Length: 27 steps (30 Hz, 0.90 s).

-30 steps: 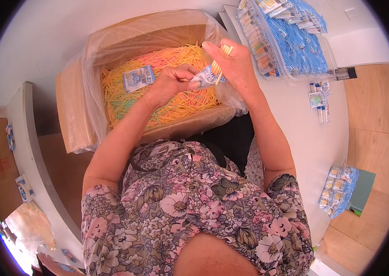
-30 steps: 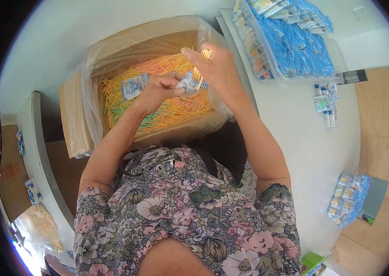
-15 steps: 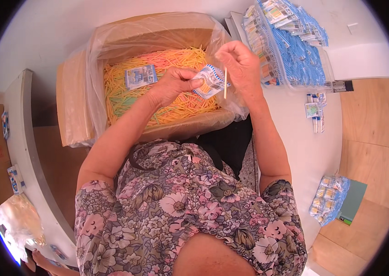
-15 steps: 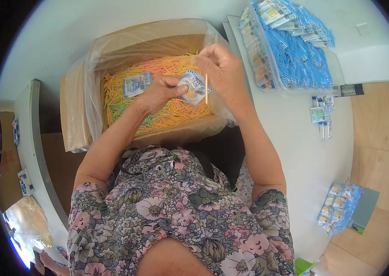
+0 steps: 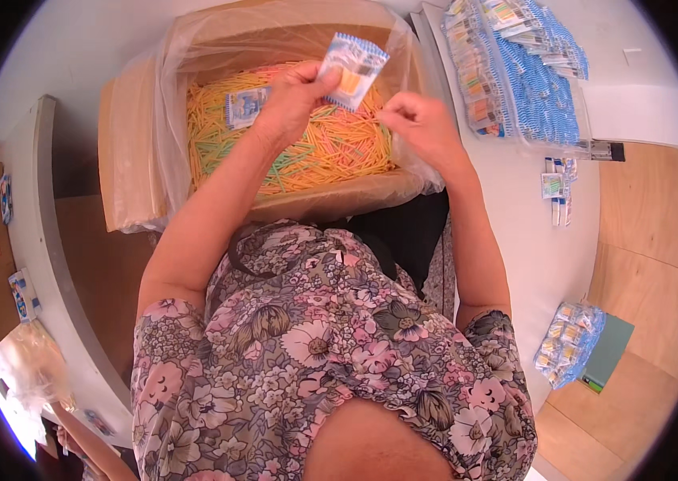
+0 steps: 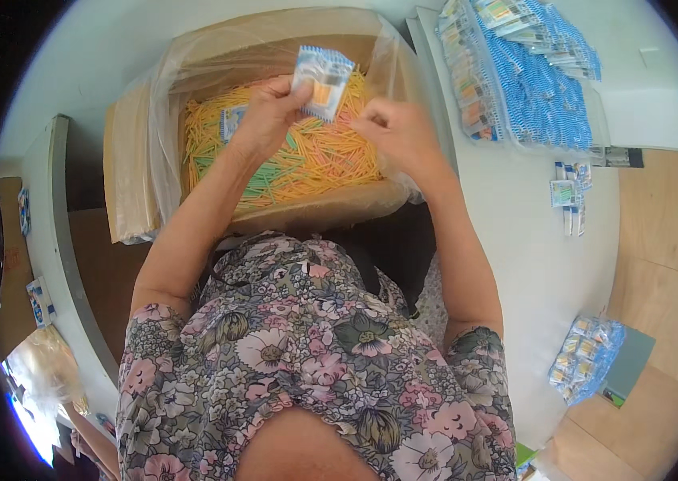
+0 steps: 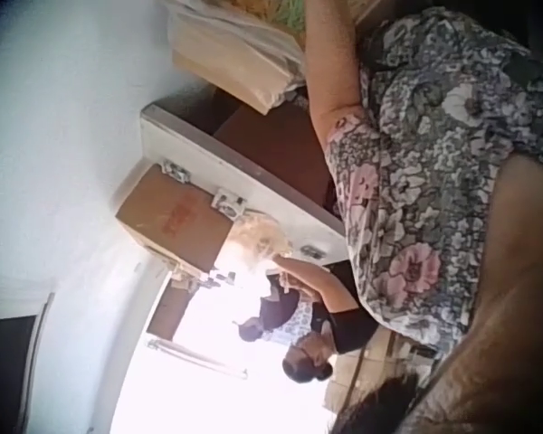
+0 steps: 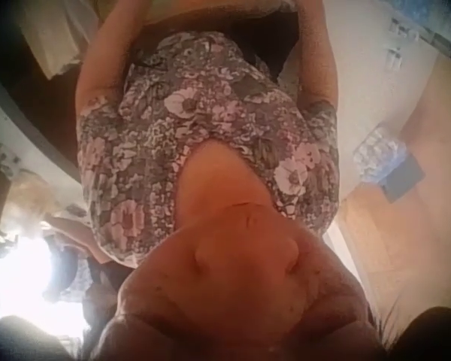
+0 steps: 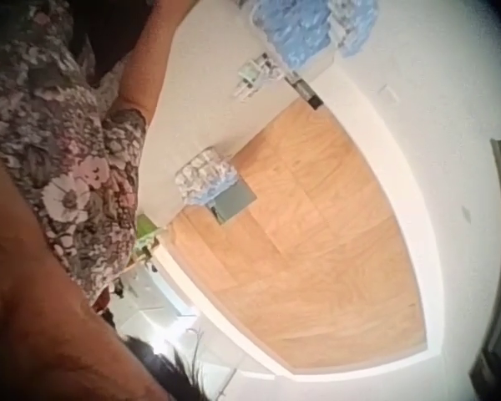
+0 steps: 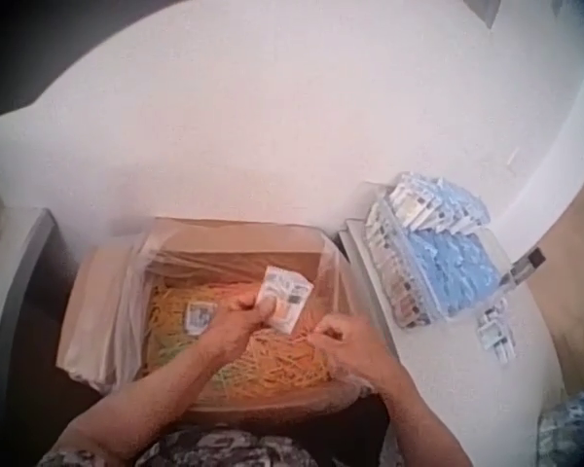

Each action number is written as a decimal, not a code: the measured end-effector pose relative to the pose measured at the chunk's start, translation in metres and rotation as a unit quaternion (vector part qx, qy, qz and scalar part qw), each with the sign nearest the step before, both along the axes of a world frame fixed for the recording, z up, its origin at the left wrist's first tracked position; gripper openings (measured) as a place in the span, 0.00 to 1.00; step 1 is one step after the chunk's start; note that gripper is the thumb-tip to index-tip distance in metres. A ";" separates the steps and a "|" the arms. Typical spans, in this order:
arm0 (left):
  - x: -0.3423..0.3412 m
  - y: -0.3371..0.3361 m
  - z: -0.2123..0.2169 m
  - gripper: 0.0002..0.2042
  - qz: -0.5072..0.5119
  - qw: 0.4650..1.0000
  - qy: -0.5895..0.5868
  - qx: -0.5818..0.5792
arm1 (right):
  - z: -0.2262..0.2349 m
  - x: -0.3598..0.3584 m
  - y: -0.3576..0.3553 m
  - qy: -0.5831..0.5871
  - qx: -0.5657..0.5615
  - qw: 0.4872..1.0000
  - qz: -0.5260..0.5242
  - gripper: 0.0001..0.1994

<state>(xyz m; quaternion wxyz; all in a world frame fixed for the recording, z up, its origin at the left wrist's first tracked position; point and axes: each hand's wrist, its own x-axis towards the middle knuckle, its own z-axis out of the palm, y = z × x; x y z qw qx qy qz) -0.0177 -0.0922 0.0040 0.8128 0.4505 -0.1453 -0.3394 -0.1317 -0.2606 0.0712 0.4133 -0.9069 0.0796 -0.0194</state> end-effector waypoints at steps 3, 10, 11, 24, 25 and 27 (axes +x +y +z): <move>0.007 0.001 -0.002 0.11 0.031 0.999 0.005 -0.029 | -0.055 0.020 -0.004 0.086 -0.165 0.973 0.137 0.12; 0.012 0.005 -0.004 0.12 0.064 0.997 -0.001 -0.042 | -0.108 0.045 0.029 0.242 -0.344 0.855 0.305 0.09; 0.012 0.004 -0.003 0.12 0.069 0.997 0.001 -0.044 | -0.111 0.046 0.028 0.243 -0.346 0.852 0.309 0.09; 0.020 0.011 -0.002 0.11 -0.010 1.000 0.005 -0.027 | -0.033 0.027 -0.017 0.232 -0.010 0.970 0.076 0.04; 0.021 0.012 -0.002 0.11 -0.046 0.999 -0.015 -0.017 | -0.023 0.026 -0.021 0.191 0.024 0.980 0.057 0.05; 0.019 0.016 0.003 0.11 -0.114 0.992 -0.060 0.012 | -0.003 0.025 -0.026 0.153 0.073 0.986 0.002 0.05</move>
